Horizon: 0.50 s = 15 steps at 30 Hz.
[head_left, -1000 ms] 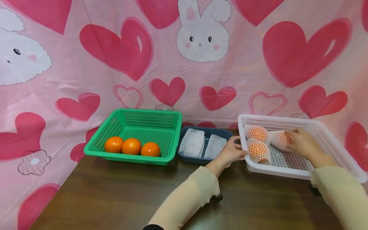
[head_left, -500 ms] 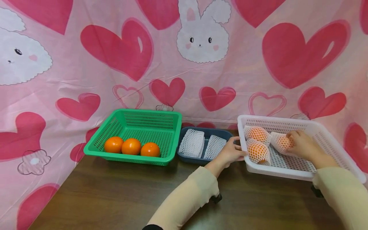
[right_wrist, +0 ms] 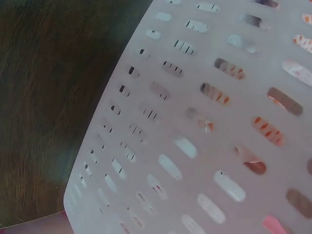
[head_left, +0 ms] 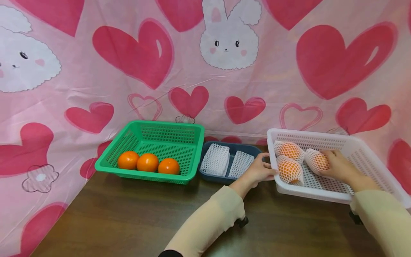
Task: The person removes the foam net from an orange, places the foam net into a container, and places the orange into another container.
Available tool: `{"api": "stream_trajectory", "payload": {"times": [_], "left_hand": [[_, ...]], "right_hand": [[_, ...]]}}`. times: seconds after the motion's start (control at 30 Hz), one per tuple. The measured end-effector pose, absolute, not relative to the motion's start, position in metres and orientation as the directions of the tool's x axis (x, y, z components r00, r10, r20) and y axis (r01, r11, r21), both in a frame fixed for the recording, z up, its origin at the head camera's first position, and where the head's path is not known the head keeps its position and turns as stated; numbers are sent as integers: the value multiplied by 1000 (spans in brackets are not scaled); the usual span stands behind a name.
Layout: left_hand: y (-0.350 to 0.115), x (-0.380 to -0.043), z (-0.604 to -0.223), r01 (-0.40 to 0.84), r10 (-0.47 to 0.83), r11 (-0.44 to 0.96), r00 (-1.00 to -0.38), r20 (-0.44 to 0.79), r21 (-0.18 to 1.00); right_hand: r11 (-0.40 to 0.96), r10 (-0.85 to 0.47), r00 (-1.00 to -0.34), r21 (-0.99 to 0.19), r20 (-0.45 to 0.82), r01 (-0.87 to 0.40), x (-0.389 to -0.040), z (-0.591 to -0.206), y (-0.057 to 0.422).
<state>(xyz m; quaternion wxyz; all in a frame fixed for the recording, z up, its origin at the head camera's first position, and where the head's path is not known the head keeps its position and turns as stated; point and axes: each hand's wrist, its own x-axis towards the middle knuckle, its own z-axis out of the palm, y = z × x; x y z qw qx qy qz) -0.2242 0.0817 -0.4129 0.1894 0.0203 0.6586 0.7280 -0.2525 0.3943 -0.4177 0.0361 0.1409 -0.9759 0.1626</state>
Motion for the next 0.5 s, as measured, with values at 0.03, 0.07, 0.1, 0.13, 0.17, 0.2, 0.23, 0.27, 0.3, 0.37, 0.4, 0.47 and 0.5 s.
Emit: {"api": "stream_trajectory", "payload": {"times": [0.03,0.07,0.1,0.13,0.17,0.2,0.23,0.27,0.3,0.37,0.4,0.47,0.5], "left_hand": [[82,-224,-412,-249,303,-59,-927,-220,967],[82,-223,-412,-248,303,-53,-927,-221,967],[82,-223,-412,-247,302,-49,-927,-222,968],[81,-223,-411,-247,303,-44,-927,-222,968],[81,-222,-411,-246,303,-38,-927,-223,969],[81,-222,-411,-244,305,-28,-926,-224,969],[81,-221,-411,-243,309,-23,-924,-224,970],[81,-221,-411,-241,314,-15,-923,-224,970],[80,-221,-411,-240,318,-9,-921,-225,971],[80,-220,-411,-237,325,-3,-919,-223,972],[80,-220,-412,-236,329,-4,-918,-222,972],[79,-220,-412,-236,334,-11,-917,-219,972],[79,-220,-413,-236,337,-15,-916,-218,972]], "right_hand": [[909,-267,-956,-297,119,-291,-252,-417,394],[911,-268,-956,-291,122,-292,-252,-417,394],[912,-268,-955,-286,127,-294,-251,-416,394],[912,-270,-953,-282,135,-298,-250,-416,394],[911,-270,-953,-282,140,-300,-250,-415,394],[911,-272,-951,-279,147,-304,-249,-415,395],[910,-274,-949,-276,157,-309,-248,-415,395],[910,-274,-947,-274,166,-311,-247,-415,396],[908,-277,-945,-273,175,-317,-246,-415,396],[904,-283,-942,-278,182,-325,-245,-415,397],[903,-287,-940,-276,183,-329,-244,-415,397],[902,-292,-944,-284,152,-325,-243,-414,397],[900,-297,-946,-292,129,-322,-243,-412,397]]}}
